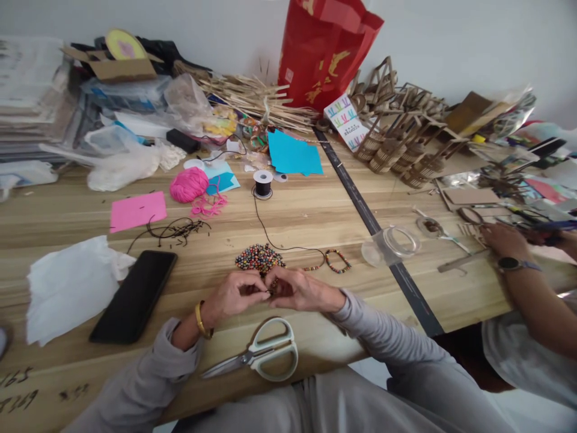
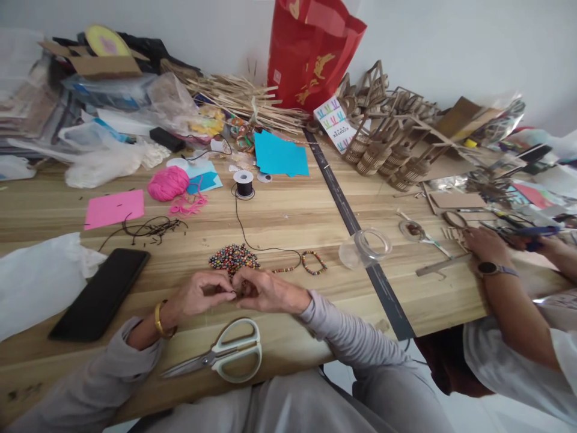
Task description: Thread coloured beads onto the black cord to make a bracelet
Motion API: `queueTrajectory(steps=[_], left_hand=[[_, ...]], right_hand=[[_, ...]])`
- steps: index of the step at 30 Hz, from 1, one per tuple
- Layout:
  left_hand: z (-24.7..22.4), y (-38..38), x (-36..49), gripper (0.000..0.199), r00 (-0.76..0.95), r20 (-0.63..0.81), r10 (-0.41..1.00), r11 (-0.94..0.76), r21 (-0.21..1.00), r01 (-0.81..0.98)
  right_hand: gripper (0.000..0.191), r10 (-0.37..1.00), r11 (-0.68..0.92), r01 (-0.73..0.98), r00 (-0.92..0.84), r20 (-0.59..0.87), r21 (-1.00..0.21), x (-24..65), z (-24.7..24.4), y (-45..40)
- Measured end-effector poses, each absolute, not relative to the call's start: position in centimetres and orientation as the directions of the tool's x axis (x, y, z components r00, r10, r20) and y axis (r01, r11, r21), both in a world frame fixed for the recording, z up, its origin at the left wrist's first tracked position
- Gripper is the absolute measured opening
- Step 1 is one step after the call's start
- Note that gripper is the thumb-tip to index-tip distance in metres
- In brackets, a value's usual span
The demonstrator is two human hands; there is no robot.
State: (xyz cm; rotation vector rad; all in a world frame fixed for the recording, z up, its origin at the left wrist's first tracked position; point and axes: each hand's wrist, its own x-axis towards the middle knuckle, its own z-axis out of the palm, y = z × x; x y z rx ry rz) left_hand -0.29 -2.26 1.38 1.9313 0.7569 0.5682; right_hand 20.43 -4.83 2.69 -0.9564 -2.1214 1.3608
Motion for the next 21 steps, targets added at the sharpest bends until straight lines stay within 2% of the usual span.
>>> queueTrajectory(steps=[4, 9, 11, 14, 18, 20, 21], left_hand=[[1.4, -2.4, -0.2, 0.018, 0.693, 0.088, 0.716, -0.363, 0.895, 0.261], [1.6, -2.2, -0.5, 0.016, 0.657, 0.085, 0.749, -0.276, 0.942, 0.191], [1.6, -2.0, -0.7, 0.017, 0.630, 0.081, 0.772, -0.259, 0.946, 0.196], [1.5, -1.8, -0.9, 0.018, 0.612, 0.059, 0.788, -0.250, 0.940, 0.231], [1.4, -1.8, -0.8, 0.018, 0.630, 0.037, 0.775, -0.253, 0.933, 0.257], [1.4, -1.9, -0.7, 0.017, 0.635, 0.042, 0.771, -0.279, 0.920, 0.277], [1.4, -2.0, -0.6, 0.017, 0.640, 0.046, 0.767, -0.294, 0.912, 0.286]], right_hand=[[0.016, 0.822, 0.117, 0.217, -0.569, -0.029, -0.969, 19.2, 0.6, -5.5], [0.018, 0.754, -0.077, 0.128, -0.641, -0.142, -0.989, 18.9, 0.6, -5.5], [0.016, 0.732, -0.059, 0.143, -0.667, -0.140, -0.988, 19.2, 0.9, -5.4], [0.009, 0.707, 0.078, 0.214, -0.701, -0.097, -0.974, 19.9, 1.5, -5.0], [0.003, 0.574, 0.180, 0.265, -0.810, -0.118, -0.947, 21.0, 2.3, -4.3], [0.005, 0.495, 0.188, 0.280, -0.855, -0.155, -0.941, 21.5, 2.6, -4.1], [0.009, 0.499, 0.184, 0.298, -0.849, -0.172, -0.937, 21.6, 2.7, -4.0]])
